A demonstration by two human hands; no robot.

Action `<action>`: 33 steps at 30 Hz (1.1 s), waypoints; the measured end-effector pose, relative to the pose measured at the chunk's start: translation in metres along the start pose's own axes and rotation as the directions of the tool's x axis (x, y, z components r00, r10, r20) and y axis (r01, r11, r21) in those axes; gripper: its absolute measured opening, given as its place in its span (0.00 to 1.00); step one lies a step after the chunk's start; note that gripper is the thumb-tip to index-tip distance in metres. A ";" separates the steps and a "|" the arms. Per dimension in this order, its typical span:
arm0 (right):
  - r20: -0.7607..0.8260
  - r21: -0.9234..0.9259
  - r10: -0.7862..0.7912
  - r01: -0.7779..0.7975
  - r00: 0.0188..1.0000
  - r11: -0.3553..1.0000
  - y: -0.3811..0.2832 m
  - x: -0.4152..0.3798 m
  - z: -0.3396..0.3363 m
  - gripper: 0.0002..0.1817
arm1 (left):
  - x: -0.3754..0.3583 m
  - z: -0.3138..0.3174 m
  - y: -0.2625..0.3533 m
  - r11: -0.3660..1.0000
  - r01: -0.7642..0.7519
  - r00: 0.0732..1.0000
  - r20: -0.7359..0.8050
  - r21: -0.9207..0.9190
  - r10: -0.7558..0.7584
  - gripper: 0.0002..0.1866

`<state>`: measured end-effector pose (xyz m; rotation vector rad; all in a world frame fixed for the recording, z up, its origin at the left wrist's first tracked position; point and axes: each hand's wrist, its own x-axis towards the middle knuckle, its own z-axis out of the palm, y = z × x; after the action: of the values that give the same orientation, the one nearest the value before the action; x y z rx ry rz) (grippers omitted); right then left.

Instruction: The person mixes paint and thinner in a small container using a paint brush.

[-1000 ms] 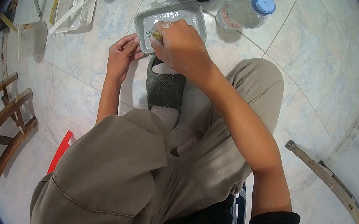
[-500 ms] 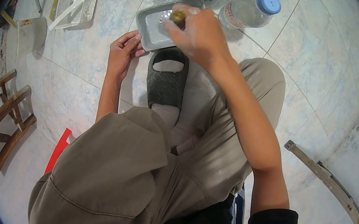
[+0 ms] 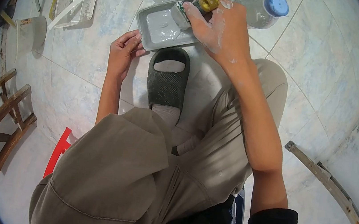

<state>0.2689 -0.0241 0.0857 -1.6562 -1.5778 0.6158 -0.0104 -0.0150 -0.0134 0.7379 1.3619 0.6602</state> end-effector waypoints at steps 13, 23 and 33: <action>0.106 0.117 0.107 -0.120 0.989 0.986 0.024 -0.007 0.034 0.25 | -0.002 0.003 0.003 0.999 -0.039 0.999 -0.024 0.019 0.040 0.16; 0.180 0.018 -0.042 0.039 0.983 0.999 0.011 -0.003 0.021 0.15 | -0.012 0.031 0.082 0.035 -0.730 0.474 0.468 0.683 0.746 0.17; 0.189 0.082 -0.212 0.200 0.959 0.976 0.012 -0.004 0.022 0.14 | 0.007 0.040 0.100 -0.222 -0.782 0.387 0.733 0.582 0.560 0.15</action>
<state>0.2586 -0.0238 0.0627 -1.3962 -1.8263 0.7290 0.0307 0.0491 0.0633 2.7125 0.8480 0.5025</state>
